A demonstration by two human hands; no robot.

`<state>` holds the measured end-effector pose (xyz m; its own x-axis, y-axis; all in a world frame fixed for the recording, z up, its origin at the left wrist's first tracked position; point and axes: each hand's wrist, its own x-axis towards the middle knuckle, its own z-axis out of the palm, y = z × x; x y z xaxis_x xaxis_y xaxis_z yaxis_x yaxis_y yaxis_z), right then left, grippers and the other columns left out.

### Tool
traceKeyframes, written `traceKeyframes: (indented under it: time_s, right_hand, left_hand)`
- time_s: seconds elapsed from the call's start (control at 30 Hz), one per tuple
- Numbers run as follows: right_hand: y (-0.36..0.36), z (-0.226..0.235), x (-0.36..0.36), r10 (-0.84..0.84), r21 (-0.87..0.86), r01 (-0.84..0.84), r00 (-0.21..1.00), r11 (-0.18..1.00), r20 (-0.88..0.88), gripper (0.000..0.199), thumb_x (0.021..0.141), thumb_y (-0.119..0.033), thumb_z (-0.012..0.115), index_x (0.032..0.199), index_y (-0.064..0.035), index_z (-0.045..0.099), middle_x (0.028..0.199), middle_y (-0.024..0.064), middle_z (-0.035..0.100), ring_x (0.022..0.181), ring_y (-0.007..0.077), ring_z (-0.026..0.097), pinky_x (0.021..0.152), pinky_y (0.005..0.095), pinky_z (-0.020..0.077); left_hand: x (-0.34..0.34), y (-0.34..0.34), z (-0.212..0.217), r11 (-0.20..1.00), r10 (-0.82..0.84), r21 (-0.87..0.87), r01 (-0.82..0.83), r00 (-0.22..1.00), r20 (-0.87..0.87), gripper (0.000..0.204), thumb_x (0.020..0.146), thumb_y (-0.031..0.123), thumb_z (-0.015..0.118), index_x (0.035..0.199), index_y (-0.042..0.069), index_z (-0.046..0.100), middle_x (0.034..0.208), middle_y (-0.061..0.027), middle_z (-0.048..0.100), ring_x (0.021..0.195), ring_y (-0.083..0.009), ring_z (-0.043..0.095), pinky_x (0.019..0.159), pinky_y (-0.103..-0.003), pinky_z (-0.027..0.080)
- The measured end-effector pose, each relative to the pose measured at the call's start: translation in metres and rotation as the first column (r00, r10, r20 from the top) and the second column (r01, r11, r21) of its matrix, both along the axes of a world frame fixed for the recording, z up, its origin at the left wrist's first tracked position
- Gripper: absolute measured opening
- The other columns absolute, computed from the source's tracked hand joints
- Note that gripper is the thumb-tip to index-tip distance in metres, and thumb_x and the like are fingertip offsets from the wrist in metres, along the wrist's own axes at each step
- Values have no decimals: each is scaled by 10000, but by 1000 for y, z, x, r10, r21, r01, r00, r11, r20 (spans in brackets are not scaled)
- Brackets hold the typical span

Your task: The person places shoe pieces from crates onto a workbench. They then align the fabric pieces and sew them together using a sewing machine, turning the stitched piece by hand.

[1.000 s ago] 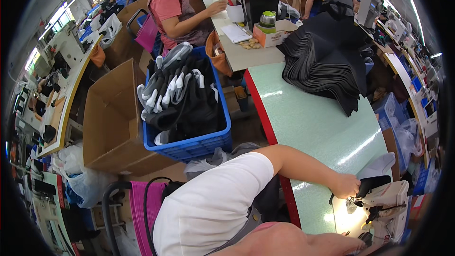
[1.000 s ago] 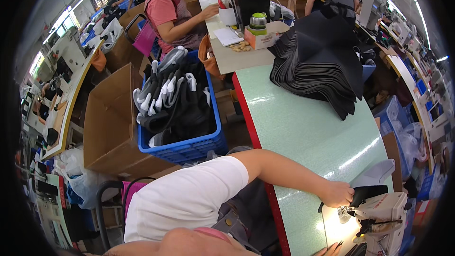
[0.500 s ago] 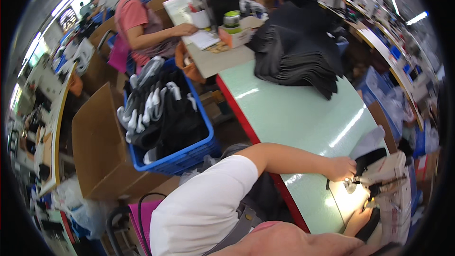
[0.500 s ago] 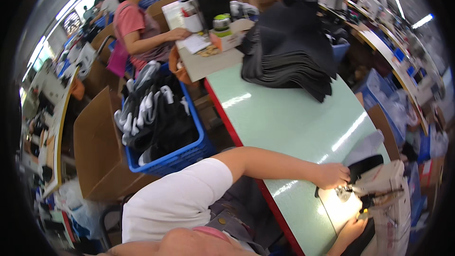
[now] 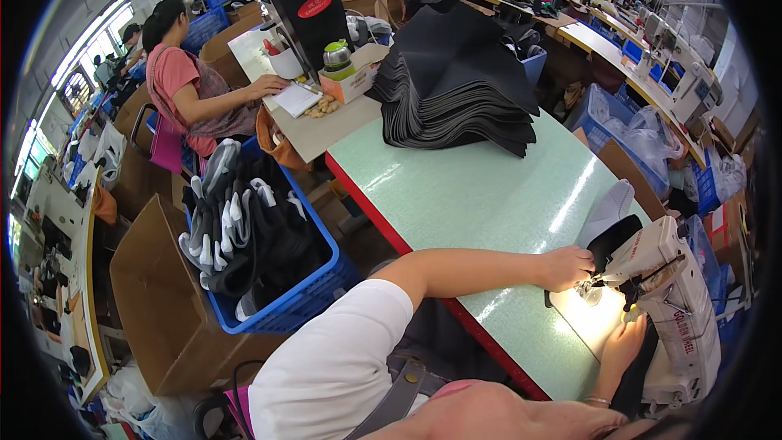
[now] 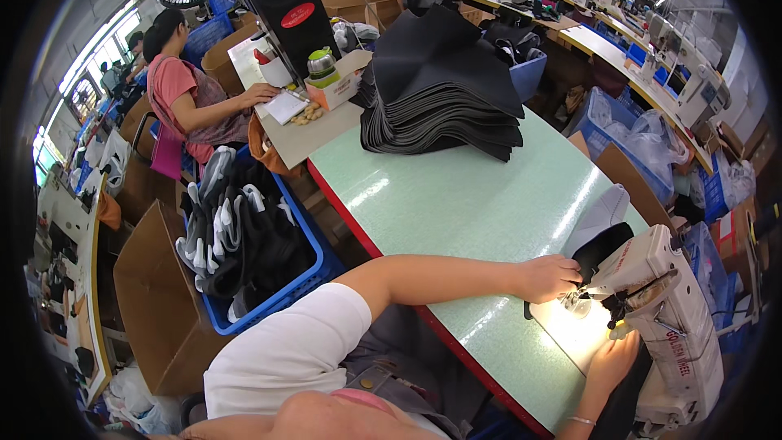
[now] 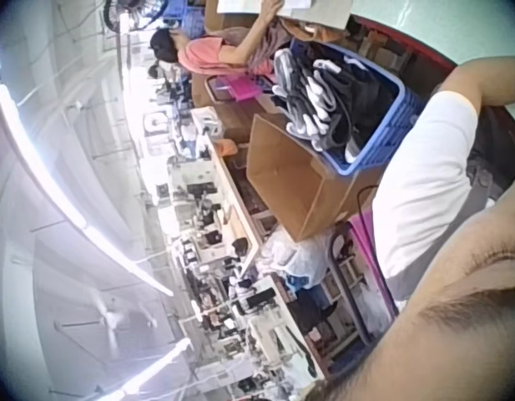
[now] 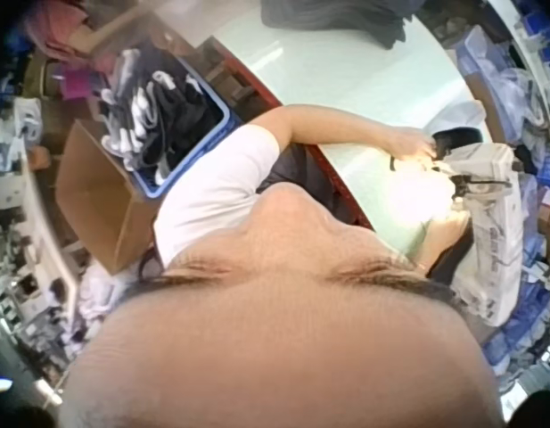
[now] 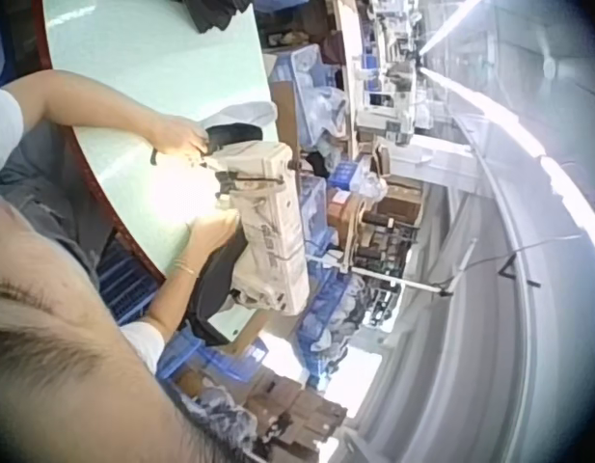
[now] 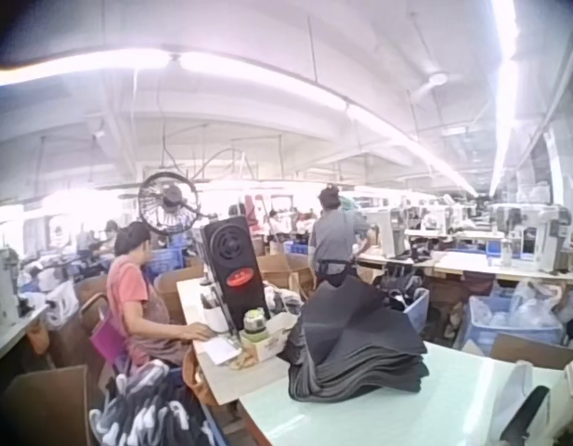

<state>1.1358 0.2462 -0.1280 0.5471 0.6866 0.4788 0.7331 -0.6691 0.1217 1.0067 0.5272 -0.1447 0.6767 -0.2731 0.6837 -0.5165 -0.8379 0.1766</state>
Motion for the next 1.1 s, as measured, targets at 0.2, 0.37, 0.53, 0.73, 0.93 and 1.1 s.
traceKeyframes:
  time_s: [0.2, 0.37, 0.53, 0.73, 0.93, 1.1]
  right_hand:
    - [-50, 43, -13, -281, -18, 283, 957, 959, 65, 428, 905, -156, 526, 1269, 61, 467, 1256, 241, 520, 1195, 404, 460, 1036, 463, 359]
    - [-74, 51, 2, -377, -125, 356, 859, 926, -347, 543, 937, -287, 516, 1363, 29, 398, 1345, 231, 478, 1231, 370, 464, 1046, 412, 352]
    - [-81, 45, 10, -300, -27, 314, 876, 949, -379, 560, 904, -277, 567, 1362, 4, 410, 1341, 233, 477, 1236, 376, 452, 1044, 420, 351]
    - [-77, 51, 2, -323, -26, 336, 879, 942, -351, 567, 849, -207, 638, 1332, 10, 435, 1322, 237, 484, 1239, 379, 442, 1039, 429, 355]
    - [-79, 60, -2, -299, 32, 331, 885, 943, -356, 556, 837, -209, 660, 1303, 20, 461, 1301, 237, 500, 1219, 379, 460, 1040, 427, 355]
    - [-81, 66, -3, -269, 45, 302, 898, 952, -348, 499, 853, -205, 647, 1264, 36, 498, 1275, 238, 523, 1200, 375, 481, 1039, 416, 358]
  left_hand:
    - [-2, -2, 1, 1000, -6, -3, 6, 999, -41, 180, 731, 140, 643, 873, 29, 644, 1145, -104, 596, 1132, -264, 480, 904, -382, 422]
    - [-3, -2, -1, 1000, 13, -19, -13, 1000, -10, 148, 753, 136, 627, 843, 21, 655, 1122, -106, 616, 1097, -267, 507, 895, -384, 427]
    - [-4, -2, 0, 999, 31, -32, -32, 999, -28, 108, 756, 132, 632, 799, 34, 649, 1093, -101, 625, 1058, -264, 527, 870, -386, 441]
    - [-3, 0, 3, 999, -1, -35, 1, 1000, -1, 109, 750, 118, 635, 811, 28, 634, 1085, -104, 624, 1060, -278, 533, 853, -383, 453]
    - [-1, -1, 0, 998, -13, -61, 15, 1000, 24, 104, 744, 105, 637, 808, 24, 626, 1060, -122, 629, 1046, -297, 544, 845, -395, 465]
    - [-2, -1, 0, 996, -18, -82, 21, 999, 39, 99, 747, 96, 634, 813, 23, 627, 1057, -125, 630, 1046, -301, 547, 851, -395, 466]
